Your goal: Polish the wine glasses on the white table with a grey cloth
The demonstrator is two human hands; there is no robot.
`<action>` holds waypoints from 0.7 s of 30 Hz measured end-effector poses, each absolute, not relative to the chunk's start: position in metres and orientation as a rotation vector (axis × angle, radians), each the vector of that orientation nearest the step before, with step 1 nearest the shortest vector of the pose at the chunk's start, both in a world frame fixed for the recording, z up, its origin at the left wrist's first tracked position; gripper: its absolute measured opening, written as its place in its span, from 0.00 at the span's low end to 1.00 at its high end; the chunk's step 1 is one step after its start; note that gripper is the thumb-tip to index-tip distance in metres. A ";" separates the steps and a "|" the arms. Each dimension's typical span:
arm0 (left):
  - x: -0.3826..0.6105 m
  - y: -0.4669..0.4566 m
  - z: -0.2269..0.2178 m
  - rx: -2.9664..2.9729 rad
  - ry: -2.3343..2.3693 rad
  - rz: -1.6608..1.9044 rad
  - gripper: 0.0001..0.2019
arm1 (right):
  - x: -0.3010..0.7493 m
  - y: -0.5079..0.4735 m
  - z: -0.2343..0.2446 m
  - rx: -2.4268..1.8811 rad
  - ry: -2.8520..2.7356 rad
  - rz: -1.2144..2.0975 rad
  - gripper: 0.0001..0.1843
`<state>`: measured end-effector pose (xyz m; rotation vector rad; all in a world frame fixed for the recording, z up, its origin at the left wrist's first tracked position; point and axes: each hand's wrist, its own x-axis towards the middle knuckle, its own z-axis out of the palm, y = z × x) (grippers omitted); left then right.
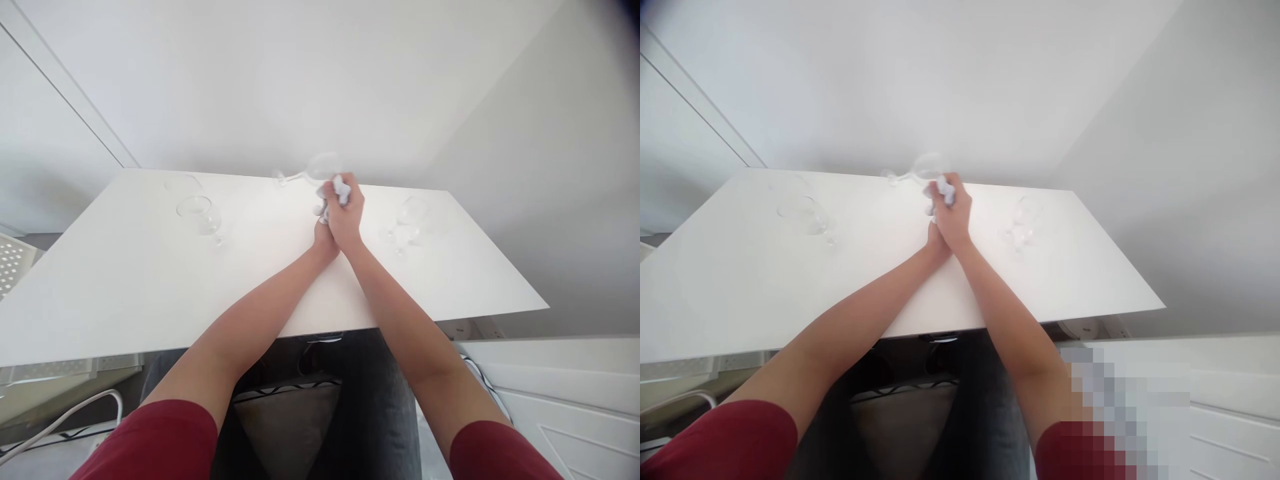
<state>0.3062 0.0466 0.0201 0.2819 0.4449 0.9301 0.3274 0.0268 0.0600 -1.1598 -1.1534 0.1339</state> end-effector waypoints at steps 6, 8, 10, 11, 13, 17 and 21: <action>0.304 0.051 0.018 0.341 0.526 1.158 0.24 | 0.376 0.044 0.012 -1.006 -0.711 0.301 0.21; 0.302 0.053 0.020 0.357 0.561 1.216 0.23 | 0.381 0.050 0.006 -1.005 -0.711 0.463 0.24; 0.300 0.056 0.022 0.337 0.546 1.218 0.21 | 0.380 0.052 0.005 -1.018 -0.757 0.597 0.26; 0.300 0.057 0.023 0.316 0.529 1.214 0.21 | 0.379 0.052 0.004 -1.034 -0.805 0.638 0.26; 0.300 0.058 0.022 0.280 0.508 1.224 0.19 | 0.376 0.050 0.005 -1.078 -0.925 0.680 0.27; 0.300 0.060 0.021 0.320 0.502 1.280 0.19 | 0.376 0.048 0.011 -1.075 -0.922 0.724 0.27; 0.298 0.064 0.025 0.409 0.461 1.363 0.22 | 0.381 0.053 0.014 -0.969 -0.722 0.816 0.23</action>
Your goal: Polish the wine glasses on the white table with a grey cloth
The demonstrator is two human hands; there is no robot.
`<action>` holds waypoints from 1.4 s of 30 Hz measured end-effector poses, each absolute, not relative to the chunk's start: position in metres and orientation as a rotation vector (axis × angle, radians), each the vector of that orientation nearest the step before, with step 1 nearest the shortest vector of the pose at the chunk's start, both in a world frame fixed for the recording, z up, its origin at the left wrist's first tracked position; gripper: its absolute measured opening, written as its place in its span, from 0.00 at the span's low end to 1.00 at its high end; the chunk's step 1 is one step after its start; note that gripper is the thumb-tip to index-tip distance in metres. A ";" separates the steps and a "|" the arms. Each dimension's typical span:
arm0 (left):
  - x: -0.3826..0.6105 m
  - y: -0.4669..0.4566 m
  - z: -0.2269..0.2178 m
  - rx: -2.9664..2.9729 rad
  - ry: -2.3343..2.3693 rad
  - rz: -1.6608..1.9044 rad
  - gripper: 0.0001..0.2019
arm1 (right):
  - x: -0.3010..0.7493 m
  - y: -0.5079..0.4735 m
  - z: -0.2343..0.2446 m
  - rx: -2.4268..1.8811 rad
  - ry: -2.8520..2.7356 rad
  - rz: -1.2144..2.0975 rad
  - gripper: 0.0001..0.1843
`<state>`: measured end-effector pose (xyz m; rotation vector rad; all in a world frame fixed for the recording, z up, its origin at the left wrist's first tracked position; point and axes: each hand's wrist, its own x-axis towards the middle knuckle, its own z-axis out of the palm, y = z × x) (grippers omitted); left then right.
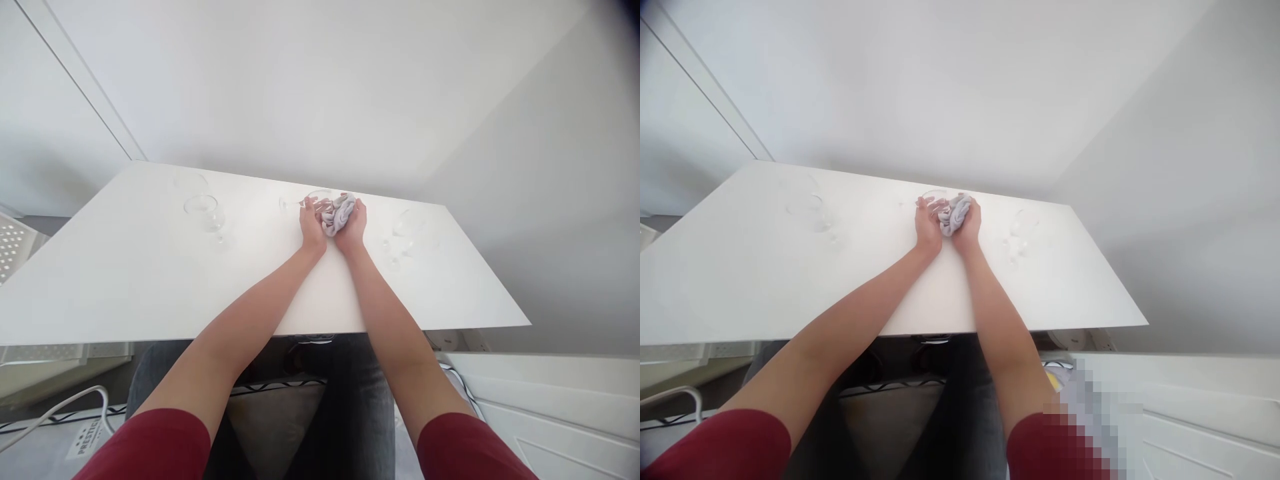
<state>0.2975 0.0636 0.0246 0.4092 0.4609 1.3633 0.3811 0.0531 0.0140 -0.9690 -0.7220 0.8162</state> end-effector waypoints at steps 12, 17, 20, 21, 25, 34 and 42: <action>0.291 0.069 0.024 0.544 0.712 1.406 0.13 | 0.381 0.052 0.005 -1.190 -0.970 0.473 0.19; 0.290 0.073 0.024 0.414 0.674 1.406 0.18 | 0.376 0.052 0.005 -1.096 -1.119 0.518 0.27; 0.289 0.073 0.026 0.329 0.627 1.374 0.20 | 0.374 0.052 0.002 -1.180 -1.049 0.446 0.24; 0.289 0.073 0.026 0.324 0.614 1.351 0.19 | 0.373 0.052 0.001 -1.219 -1.015 0.407 0.23; 0.289 0.072 0.027 0.316 0.609 1.316 0.18 | 0.367 0.050 0.000 -1.339 -1.019 0.333 0.23; 0.278 0.071 0.031 0.366 0.651 1.311 0.21 | 0.351 0.036 0.009 -1.674 -1.303 0.404 0.39; 0.247 0.033 0.046 0.641 0.646 1.215 0.21 | 0.325 -0.010 0.026 -1.480 -1.317 0.480 0.32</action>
